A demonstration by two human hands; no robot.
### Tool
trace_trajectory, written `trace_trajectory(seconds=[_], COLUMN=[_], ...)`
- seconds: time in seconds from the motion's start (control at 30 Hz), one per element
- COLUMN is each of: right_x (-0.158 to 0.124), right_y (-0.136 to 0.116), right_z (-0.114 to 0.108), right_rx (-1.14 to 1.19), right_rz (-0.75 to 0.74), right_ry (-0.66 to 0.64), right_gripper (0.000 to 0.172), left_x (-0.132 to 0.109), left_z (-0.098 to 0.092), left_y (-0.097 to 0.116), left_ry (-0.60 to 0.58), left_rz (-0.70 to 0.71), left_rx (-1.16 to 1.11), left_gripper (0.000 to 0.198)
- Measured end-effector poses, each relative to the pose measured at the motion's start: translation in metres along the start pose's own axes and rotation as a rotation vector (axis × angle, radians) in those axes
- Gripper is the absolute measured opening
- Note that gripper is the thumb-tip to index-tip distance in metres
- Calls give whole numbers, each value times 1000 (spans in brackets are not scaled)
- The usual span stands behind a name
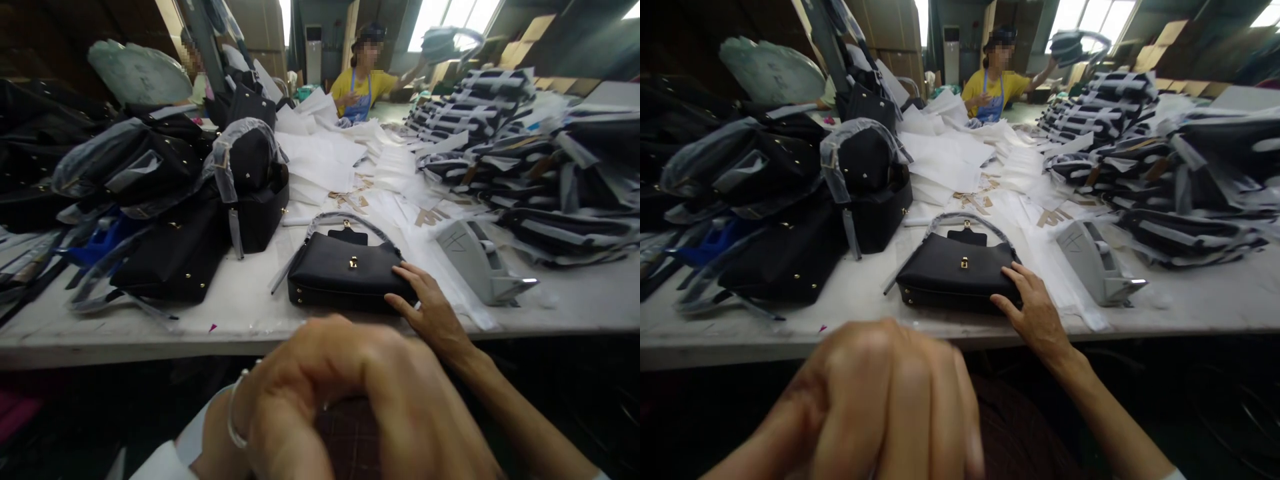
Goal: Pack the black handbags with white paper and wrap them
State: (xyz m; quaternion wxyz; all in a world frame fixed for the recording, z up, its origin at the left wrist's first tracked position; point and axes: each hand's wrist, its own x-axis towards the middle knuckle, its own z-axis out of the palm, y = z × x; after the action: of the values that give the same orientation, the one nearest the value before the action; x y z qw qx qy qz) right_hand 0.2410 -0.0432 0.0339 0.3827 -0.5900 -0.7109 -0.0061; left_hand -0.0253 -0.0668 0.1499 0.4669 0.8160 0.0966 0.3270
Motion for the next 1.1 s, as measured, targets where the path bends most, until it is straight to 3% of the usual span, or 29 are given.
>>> trace_trajectory(seconds=[0.1, 0.2, 0.3, 0.43, 0.5, 0.63, 0.8, 0.93, 1.1], right_x=[4, 8, 15, 34, 48, 74, 98, 109, 109], right_y=[8, 20, 25, -1, -24, -58, -70, -80, -95], right_z=[2, 1, -13, -40, -43, -17, 8, 5, 16], right_rx=[-19, -22, 1, 6, 8, -77, -362, -435, -547], right_rz=[-47, -100, -105, -109, -142, -213, -252, -246, -116], right_ry=[5, 5, -93, -168, -182, -370, -634, -741, -729], right_gripper=[50, 45, 38, 27, 24, 20, 12, 10, 22], left_x=[21, 24, 8, -8, -10, -7, -9, -11, -10], left_z=[-44, -69, -64, -38, -27, -19, -19, -19, -21], left_y=[-33, -83, -108, -98, -93, -97, -104, -107, -106], left_ry=[267, 180, 33, -49, -68, -58, -26, -28, -49], left_rz=[-44, -250, -334, -247, -242, -270, -247, -232, -259], left_rx=[354, 740, 960, 1125, 1155, 1205, 1219, 1207, 1226], left_gripper=[43, 46, 53, 74, 79, 82, 84, 81, 81])
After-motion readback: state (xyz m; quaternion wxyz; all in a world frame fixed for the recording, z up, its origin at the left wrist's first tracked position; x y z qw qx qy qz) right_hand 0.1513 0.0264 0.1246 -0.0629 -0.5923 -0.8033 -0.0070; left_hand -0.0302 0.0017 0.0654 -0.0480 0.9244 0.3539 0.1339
